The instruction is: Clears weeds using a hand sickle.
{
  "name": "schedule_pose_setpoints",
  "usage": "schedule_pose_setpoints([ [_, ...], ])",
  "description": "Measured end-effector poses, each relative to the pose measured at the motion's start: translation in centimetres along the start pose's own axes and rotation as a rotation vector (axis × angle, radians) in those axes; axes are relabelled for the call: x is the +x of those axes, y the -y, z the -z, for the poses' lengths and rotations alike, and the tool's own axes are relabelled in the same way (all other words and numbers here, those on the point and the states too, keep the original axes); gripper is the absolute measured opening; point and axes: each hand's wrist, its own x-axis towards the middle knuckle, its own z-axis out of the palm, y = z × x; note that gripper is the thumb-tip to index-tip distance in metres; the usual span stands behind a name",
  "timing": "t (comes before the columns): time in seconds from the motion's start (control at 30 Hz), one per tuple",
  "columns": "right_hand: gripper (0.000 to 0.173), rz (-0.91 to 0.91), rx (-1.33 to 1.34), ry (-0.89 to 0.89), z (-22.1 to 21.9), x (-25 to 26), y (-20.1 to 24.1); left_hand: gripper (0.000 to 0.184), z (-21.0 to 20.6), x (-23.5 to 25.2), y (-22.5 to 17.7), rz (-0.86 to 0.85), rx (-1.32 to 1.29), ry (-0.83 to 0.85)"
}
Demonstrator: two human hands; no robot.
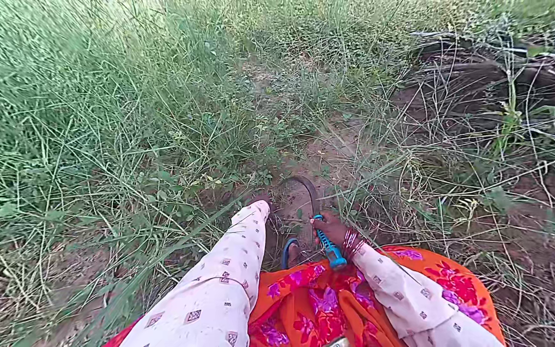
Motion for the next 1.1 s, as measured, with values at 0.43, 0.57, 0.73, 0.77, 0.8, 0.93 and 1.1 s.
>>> schedule_pose_setpoints([
  [0.43, 0.033, -0.095, -0.497, 0.251, 2.0, -2.3, 1.1, 0.039, 3.7, -4.5, -2.1, 0.140, 0.173, -0.128],
  [0.57, 0.032, -0.012, -0.330, 0.183, 2.3, -2.9, 1.2, 0.040, 6.4, -2.9, 2.6, 0.153, 0.104, -0.231],
  [0.73, 0.033, 0.026, -0.254, 0.015, 0.6, -0.3, 0.5, 0.049, 4.2, -1.5, 3.8, 0.046, 0.157, -0.223],
  [0.77, 0.031, 0.018, -0.161, -0.004, 0.4, -0.3, 0.7, 0.051, 3.3, -1.1, 3.0, 0.003, 0.181, -0.215],
  [0.8, 0.027, 0.013, -0.055, -0.022, 0.3, -0.5, 0.9, 0.052, 2.6, -1.0, 2.1, -0.032, 0.202, -0.204],
  [0.93, 0.024, -0.008, 0.197, -0.107, 0.3, -1.3, 1.3, 0.073, 1.6, -1.9, -1.7, -0.151, 0.079, -0.148],
  [1.1, 0.026, -0.023, 0.214, -0.172, 1.0, -0.8, 1.4, 0.068, 0.3, -1.5, -4.0, -0.154, 0.131, -0.080],
])
